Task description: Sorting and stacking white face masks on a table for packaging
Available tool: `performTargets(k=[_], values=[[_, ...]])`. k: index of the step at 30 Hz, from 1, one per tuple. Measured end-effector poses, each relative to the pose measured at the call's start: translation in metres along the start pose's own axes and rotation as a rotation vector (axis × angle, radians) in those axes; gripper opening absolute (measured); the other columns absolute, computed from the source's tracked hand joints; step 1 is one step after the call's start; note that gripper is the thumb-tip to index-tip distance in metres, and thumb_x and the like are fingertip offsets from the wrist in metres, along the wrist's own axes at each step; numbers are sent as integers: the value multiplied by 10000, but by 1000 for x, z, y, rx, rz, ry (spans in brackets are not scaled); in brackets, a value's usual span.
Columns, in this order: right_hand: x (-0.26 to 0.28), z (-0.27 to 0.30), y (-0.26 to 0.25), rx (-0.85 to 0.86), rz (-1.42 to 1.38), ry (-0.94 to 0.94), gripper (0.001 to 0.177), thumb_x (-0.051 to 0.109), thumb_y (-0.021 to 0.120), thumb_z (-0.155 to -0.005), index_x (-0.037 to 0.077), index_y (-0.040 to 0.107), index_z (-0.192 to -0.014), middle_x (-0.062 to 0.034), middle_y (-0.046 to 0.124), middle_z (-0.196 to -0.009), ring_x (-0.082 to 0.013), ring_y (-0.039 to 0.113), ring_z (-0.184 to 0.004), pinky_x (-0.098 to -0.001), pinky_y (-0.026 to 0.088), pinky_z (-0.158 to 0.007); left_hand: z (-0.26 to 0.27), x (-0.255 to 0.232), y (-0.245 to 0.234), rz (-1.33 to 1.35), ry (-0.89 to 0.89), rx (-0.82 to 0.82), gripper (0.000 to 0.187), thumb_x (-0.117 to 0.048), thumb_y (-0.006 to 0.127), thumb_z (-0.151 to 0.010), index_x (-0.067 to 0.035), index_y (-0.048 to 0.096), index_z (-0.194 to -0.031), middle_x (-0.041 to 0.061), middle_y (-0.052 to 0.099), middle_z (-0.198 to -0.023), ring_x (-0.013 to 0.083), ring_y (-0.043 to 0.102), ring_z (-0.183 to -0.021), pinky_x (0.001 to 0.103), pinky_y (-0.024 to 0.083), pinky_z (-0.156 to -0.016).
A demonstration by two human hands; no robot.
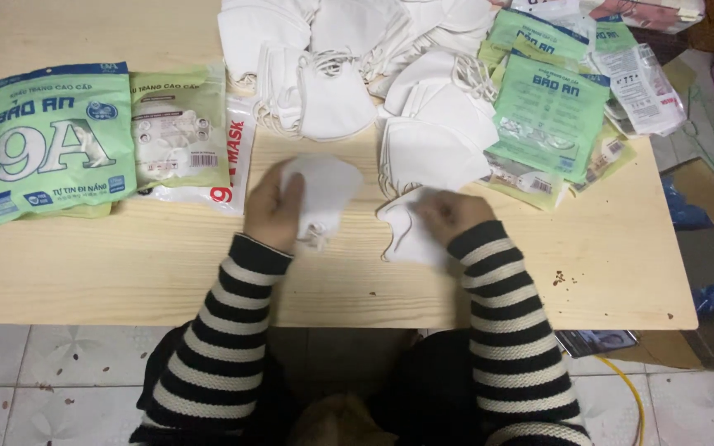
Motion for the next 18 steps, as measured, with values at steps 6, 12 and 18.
performTargets(k=[6,12,18], values=[[0,-8,2,-5,7,132,508,470,794,-842,81,714,-1158,-181,748,-1083,-368,708,-1059,-469,552,-953,0,-4,-8,134,16,1,282,-139,539,-1059,-109,676,-1303,138,716,-1153,194,619,-1144,423,469,-1066],[-61,-30,45,151,75,329,628,437,838,-745,213,588,-1275,-54,744,-1174,-292,669,-1188,-436,502,-1056,4,-1,2,151,-23,67,287,-183,560,-1050,-115,685,-1298,140,732,-1144,202,646,-1154,435,476,-1062],[-28,-8,18,7,-517,-146,83,150,791,-895,85,758,-935,-138,739,-885,-350,727,-901,-466,572,-887,9,-35,1,1,79,201,347,-156,469,-1070,-12,597,-1359,316,651,-1254,497,574,-1256,570,418,-1085]])
Point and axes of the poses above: each hand's wrist, its own z-axis away from the middle knuckle, its own y-axis out of the palm, x = y × z, the point moved 3 cm from there along -z, towards the middle knuckle
